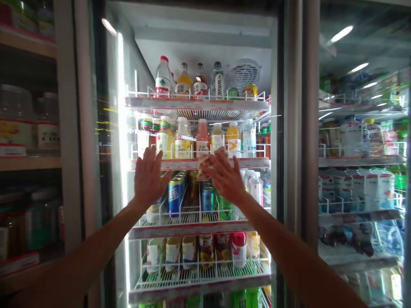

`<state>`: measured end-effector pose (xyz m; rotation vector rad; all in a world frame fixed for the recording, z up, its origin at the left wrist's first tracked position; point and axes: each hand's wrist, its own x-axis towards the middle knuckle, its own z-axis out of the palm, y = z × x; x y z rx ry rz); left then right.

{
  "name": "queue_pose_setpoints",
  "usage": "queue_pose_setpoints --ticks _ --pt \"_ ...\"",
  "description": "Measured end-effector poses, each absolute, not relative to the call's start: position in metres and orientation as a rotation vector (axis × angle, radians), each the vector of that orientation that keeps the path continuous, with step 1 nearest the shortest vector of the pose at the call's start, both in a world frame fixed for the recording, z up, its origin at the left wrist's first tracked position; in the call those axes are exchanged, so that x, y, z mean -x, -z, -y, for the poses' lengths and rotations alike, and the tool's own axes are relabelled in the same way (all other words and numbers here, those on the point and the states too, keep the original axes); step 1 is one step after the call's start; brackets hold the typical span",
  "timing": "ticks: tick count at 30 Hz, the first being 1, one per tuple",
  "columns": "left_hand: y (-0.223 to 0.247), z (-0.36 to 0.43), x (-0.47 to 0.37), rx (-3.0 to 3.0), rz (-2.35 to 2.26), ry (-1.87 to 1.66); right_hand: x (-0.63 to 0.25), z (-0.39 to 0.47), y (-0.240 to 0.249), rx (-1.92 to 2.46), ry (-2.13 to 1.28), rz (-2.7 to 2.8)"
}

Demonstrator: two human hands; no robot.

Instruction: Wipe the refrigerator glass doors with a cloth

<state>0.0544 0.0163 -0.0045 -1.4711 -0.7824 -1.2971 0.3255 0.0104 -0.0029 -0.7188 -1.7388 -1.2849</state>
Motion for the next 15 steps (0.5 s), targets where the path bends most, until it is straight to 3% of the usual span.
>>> queue_pose_setpoints --ticks 6,12,15 --pt "0.006 -0.016 -0.056 1.449 0.807 1.278 -0.393 -0.019 -0.038 1.071 0.973 0.958" --pt "0.006 -0.015 -0.056 1.457 0.817 1.280 -0.339 -0.006 0.012 0.805 1.339 1.657" --pt "0.007 -0.014 -0.057 1.457 0.827 1.281 -0.369 -0.010 0.017 0.844 1.272 1.512"
